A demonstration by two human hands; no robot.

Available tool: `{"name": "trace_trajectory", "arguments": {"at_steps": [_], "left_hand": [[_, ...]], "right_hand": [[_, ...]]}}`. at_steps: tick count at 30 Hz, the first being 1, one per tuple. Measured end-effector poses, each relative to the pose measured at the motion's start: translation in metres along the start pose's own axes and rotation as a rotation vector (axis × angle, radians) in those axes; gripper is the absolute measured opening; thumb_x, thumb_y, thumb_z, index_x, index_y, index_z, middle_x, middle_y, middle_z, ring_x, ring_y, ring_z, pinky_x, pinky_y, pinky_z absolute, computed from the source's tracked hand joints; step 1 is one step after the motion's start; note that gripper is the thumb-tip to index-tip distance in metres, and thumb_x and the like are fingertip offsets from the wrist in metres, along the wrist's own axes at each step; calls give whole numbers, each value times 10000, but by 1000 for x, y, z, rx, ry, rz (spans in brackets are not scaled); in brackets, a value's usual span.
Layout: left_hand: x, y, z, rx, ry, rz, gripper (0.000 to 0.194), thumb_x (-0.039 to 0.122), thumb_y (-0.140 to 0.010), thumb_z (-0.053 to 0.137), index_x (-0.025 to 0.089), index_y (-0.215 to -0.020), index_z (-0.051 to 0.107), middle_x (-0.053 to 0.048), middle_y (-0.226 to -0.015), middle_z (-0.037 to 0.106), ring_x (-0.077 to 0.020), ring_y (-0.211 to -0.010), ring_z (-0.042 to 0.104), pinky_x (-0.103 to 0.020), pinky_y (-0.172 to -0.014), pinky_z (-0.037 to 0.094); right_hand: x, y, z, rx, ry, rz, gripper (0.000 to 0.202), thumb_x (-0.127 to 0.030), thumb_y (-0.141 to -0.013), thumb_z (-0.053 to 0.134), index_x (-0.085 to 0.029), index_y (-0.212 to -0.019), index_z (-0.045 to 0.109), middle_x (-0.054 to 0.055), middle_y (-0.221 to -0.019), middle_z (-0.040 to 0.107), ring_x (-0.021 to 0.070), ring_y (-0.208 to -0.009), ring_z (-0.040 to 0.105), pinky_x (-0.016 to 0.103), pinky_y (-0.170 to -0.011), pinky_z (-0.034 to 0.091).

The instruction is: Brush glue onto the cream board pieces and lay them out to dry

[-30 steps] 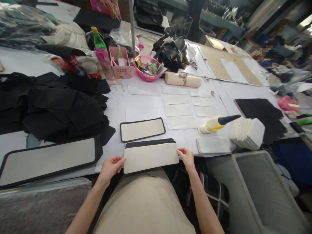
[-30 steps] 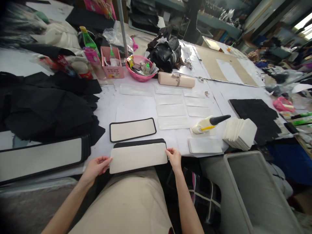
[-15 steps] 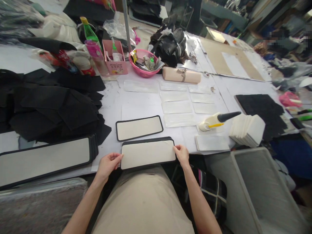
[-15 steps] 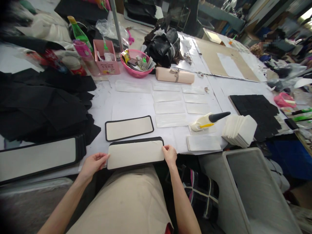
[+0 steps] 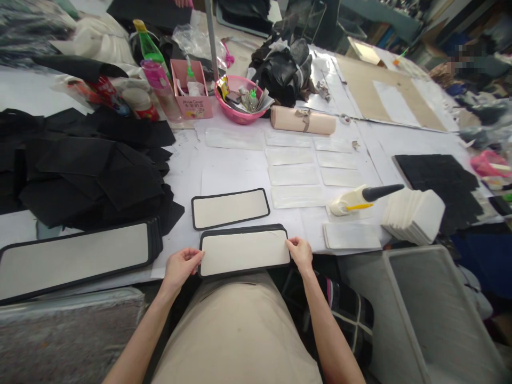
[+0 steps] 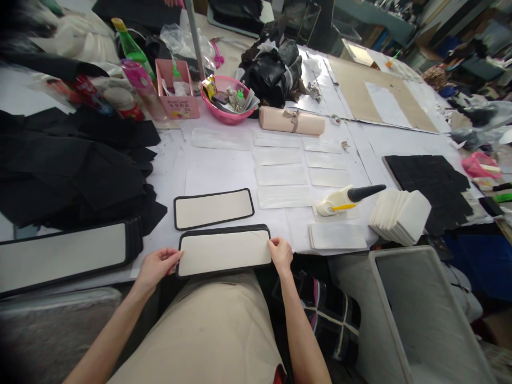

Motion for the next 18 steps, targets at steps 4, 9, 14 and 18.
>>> {"name": "trace_trajectory", "arguments": {"at_steps": [4,9,14,18], "left_hand": [[-4,-2,-1,9,-6,-4,417,496,-580,738,128,-726,607,26,-514,581,-59,-364,431,-179,-366,301],[-4,-4,0,34,-2,5,382,485,-584,722,136,-685,605,28,-499,573,-58,-347,421,-184,-356,299],[-4,-5,1,37,-3,24,354,476,-614,703,143,-681,605,27,-498,575,-66,-350,443,-184,-355,306],[-7,-5,0,51,1,19,345,472,-618,703,148,-680,603,27,-500,574,-69,-346,447,-182,-345,295]], "right_hand": [[0,-1,2,-2,1,-16,217,-362,-765,541,-221,-802,702,14,-796,714,193,-771,659,250,-616,429],[3,-5,4,4,-12,-43,240,-382,-760,535,-215,-799,704,25,-797,718,204,-771,663,259,-621,429],[5,-9,8,-6,-19,-51,262,-396,-752,543,-200,-811,708,41,-797,721,216,-762,664,277,-644,435],[5,-9,8,-5,-16,-59,275,-401,-752,543,-192,-819,709,50,-806,723,227,-772,665,286,-653,434]]}}
Point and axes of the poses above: each hand's wrist, its own y-axis away from the middle knuckle, its own z-axis out of the palm, x = y × z, the point moved 9 cm from there along -y, towards the middle knuckle
